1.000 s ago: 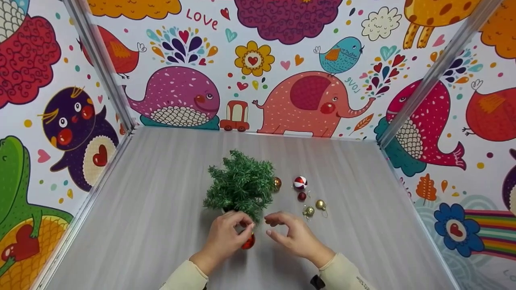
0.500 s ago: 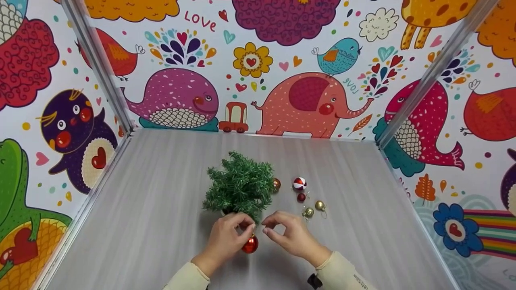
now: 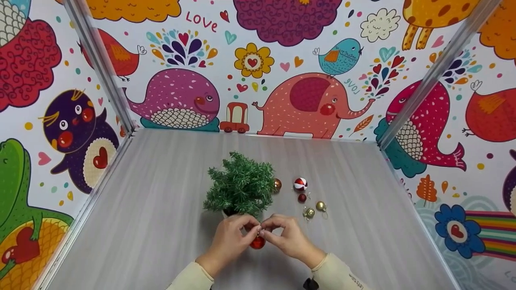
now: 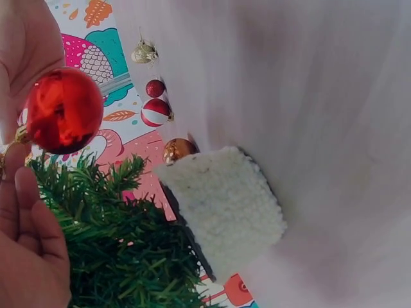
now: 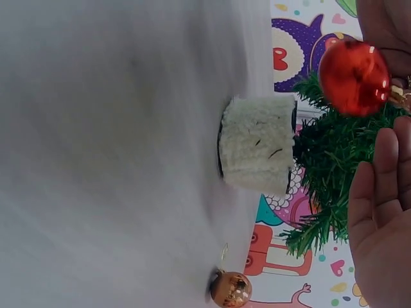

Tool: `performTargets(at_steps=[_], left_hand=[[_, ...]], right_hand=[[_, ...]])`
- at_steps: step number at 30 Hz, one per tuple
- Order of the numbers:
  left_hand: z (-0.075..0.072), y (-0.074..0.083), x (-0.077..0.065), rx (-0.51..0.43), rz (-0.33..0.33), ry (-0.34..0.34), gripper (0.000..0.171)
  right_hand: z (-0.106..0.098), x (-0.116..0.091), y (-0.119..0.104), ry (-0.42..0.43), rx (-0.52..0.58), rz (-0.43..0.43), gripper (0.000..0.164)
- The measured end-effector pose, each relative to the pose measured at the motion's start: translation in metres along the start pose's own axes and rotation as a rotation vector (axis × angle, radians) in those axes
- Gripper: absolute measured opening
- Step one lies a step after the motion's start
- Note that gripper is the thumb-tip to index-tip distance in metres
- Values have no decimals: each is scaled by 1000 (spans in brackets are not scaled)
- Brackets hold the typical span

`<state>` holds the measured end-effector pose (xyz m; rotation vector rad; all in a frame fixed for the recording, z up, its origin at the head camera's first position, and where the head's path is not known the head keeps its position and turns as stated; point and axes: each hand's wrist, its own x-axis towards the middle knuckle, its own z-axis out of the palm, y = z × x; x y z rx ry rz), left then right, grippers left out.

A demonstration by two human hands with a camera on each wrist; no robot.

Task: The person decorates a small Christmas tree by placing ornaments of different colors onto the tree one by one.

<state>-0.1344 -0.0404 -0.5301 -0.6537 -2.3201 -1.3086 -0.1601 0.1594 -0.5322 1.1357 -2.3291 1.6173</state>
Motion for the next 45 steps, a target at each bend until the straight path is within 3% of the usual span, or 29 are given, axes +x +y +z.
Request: performTargets(at_steps=[8, 14, 21, 31, 38, 43, 45], left_hand=[[4, -4, -3, 15, 34, 28, 11], [6, -7, -5, 187, 100, 89, 15], [9, -10, -7, 354, 144, 186, 15], [12, -9, -5, 435, 139, 287, 13], [14, -9, -4, 465, 92, 309, 10], [15, -10, -5, 488, 74, 332, 10], [16, -10, -6, 499, 67, 330, 10]], right_hand=[[0, 6, -22, 29, 32, -59, 15], [0, 5, -22, 77, -3, 0, 13], [1, 7, -19, 139, -91, -22, 15], [3, 12, -22, 174, -134, -4, 15], [5, 16, -23, 178, -162, 39, 14], [7, 16, -21, 196, -175, 9, 16], [8, 14, -7, 190, -187, 4, 16]])
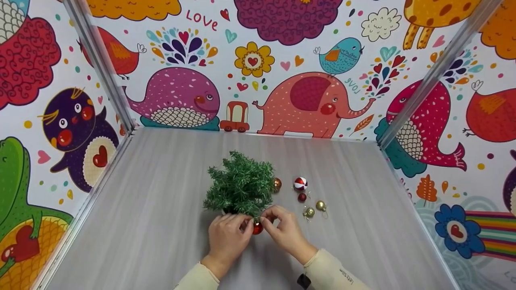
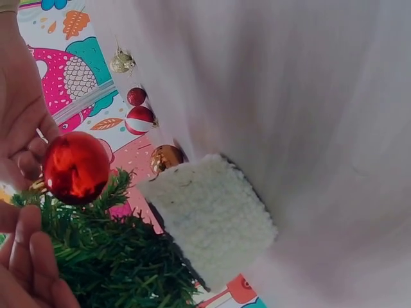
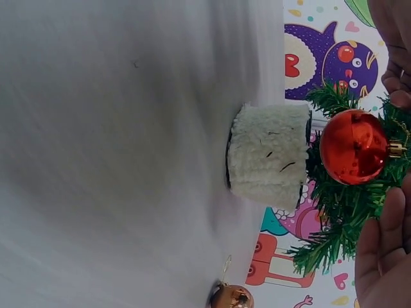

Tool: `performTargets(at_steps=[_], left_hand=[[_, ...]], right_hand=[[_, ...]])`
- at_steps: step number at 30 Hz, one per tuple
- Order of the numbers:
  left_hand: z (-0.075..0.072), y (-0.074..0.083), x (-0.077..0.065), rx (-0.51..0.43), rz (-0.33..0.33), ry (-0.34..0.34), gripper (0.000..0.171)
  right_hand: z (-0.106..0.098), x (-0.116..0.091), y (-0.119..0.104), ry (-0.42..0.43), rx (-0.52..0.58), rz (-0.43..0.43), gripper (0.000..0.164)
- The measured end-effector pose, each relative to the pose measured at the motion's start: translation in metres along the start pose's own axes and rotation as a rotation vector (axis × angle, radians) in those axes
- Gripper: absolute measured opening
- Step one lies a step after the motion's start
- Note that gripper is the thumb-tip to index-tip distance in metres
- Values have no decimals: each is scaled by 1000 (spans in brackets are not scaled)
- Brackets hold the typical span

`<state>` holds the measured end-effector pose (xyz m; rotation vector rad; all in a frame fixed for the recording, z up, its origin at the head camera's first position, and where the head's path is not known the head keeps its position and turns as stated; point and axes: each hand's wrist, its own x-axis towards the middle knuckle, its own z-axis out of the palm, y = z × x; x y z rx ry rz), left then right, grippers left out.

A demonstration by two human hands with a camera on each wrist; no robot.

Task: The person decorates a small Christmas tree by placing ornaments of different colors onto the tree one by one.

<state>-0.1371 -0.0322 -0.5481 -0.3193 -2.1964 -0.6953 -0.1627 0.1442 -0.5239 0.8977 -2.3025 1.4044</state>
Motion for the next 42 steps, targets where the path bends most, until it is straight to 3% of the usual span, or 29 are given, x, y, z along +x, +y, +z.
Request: performTargets(at_steps=[5, 12, 24, 31, 35, 42], left_hand=[[-1, 0, -1, 13, 9, -28, 11], [1, -2, -5, 3, 43, -61, 13], [2, -4, -6, -7, 73, -51, 16], [-4, -6, -7, -17, 86, -39, 15], [-12, -8, -3, -45, 112, 5, 12], [-26, -13, 9, -35, 216, 171, 21]], right_hand=[[6, -8, 32, -45, -60, -14, 17], [6, -10, 34, -66, -101, -74, 21], [5, -12, 38, -80, -109, -112, 16], [2, -14, 40, -66, -144, -116, 20], [-1, -16, 42, -65, -181, -99, 17], [-10, -18, 45, -65, -211, -71, 18]])
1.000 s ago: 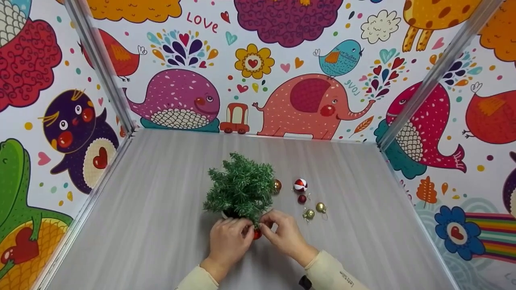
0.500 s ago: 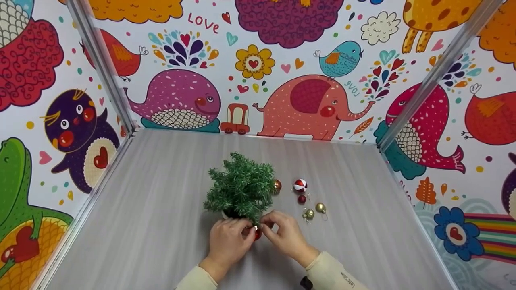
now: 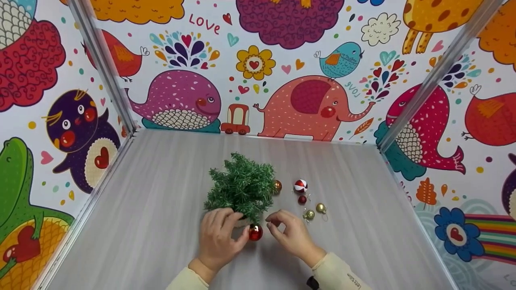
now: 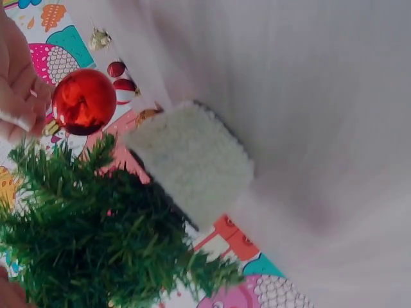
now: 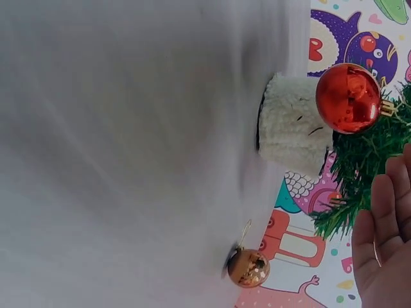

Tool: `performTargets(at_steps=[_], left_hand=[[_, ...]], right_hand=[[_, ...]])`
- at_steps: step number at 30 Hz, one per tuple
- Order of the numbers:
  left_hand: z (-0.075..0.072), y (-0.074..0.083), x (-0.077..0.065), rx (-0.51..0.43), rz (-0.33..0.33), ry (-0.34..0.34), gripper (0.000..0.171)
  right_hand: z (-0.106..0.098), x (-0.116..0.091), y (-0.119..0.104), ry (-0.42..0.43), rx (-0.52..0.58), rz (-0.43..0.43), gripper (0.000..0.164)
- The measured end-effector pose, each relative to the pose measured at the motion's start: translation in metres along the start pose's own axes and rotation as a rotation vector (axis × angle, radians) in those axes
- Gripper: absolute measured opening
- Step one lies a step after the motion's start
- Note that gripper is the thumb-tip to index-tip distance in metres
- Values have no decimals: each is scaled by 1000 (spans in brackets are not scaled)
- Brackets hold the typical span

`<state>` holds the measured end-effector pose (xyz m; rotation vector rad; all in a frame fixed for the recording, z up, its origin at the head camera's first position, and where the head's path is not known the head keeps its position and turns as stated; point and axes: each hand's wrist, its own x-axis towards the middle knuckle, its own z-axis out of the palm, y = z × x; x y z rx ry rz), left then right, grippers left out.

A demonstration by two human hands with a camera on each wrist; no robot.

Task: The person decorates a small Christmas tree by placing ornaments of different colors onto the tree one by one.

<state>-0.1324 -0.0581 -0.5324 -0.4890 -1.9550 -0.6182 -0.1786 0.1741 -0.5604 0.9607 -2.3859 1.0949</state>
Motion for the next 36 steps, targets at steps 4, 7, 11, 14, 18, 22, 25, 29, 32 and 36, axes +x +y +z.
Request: performTargets(at_steps=[4, 7, 11, 14, 18, 22, 25, 29, 32, 36], left_hand=[[-3, -3, 6, 35, -19, 24, 46], [-3, -7, 11, 58, -97, -45, 74], [-2, -10, 15, 100, -207, -159, 99], [-2, -10, 18, 124, -248, -192, 103], [-1, -10, 22, 138, -245, -199, 107], [2, -11, 22, 140, -230, -208, 108], [2, -12, 20, 138, -237, -219, 106], [2, -11, 20, 140, -245, -224, 108], [3, -11, 21, 145, -248, -228, 111], [4, -11, 23, 154, -251, -235, 111]], right_hand=[[-5, -3, 4, 4, -23, -6, 18], [-11, -5, 10, 6, -93, -30, 17], [-21, -9, 19, -2, -222, -39, 20], [-28, -13, 25, -31, -276, -7, 24], [-35, -22, 34, -56, -315, 43, 30], [-44, -32, 46, -38, -350, 117, 34], [-50, -38, 57, -19, -365, 182, 36], [-59, -43, 70, 11, -393, 244, 37], [-64, -45, 78, 16, -410, 284, 38], [-69, -45, 88, -13, -412, 322, 39]])
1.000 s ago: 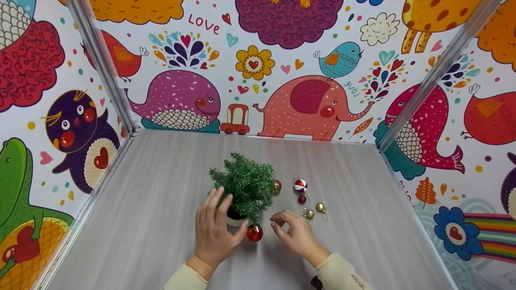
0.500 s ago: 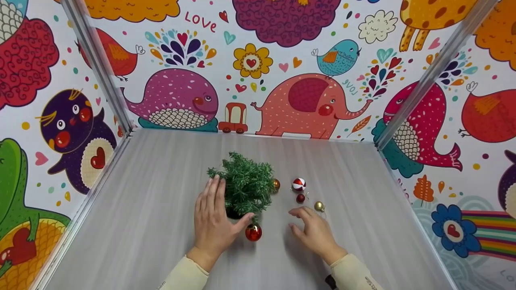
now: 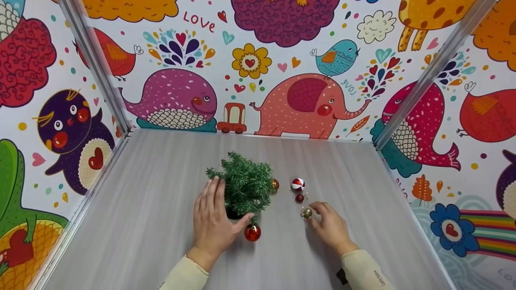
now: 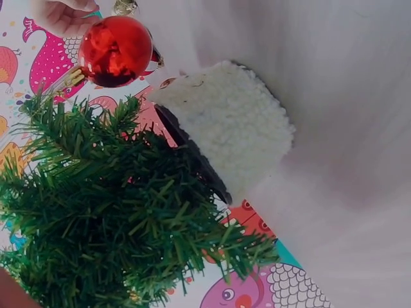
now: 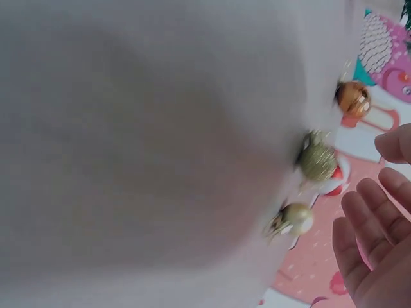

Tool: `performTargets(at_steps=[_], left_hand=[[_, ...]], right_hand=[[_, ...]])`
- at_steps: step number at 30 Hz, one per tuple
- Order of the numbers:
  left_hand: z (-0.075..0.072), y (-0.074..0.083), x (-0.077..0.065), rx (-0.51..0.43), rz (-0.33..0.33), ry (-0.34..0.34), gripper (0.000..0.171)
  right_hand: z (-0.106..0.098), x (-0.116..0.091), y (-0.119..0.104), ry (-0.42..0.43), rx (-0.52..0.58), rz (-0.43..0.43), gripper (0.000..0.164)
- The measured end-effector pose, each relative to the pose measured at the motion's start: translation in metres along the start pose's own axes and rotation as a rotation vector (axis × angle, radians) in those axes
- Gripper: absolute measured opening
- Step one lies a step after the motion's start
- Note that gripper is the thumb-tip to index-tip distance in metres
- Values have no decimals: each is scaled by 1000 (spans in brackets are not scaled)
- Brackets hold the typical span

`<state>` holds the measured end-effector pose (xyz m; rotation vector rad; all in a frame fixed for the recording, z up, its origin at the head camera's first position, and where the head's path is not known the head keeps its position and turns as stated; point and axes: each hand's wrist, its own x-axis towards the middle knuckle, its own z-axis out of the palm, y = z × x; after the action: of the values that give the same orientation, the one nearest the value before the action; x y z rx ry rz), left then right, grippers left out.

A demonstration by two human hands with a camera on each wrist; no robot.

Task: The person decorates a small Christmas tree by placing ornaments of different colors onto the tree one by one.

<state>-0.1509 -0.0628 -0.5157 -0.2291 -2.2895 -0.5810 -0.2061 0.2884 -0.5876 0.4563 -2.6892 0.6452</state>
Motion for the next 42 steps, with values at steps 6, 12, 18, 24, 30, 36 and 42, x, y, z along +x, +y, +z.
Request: performTargets(at_steps=[6, 12, 18, 24, 30, 36, 42], left_hand=[[-1, 0, 0, 9, -5, -1, 112], [0, 2, 1, 16, -20, -2, 113], [1, 3, 0, 32, -18, 9, 111], [0, 5, 0, 29, -5, -5, 110], [-1, 8, 1, 20, -6, -15, 110], [1, 9, 2, 37, -26, -18, 115], [0, 8, 0, 31, -16, -18, 109]], right_hand=[[4, 5, 11, -54, -54, -62, 40], [12, 6, 16, -44, -93, -130, 37], [18, 8, 18, -18, -87, -210, 25], [22, 7, 19, 10, -85, -230, 21], [23, 7, 18, 9, -82, -214, 19], [23, 8, 18, 14, -85, -212, 18], [24, 7, 19, 10, -88, -218, 20]])
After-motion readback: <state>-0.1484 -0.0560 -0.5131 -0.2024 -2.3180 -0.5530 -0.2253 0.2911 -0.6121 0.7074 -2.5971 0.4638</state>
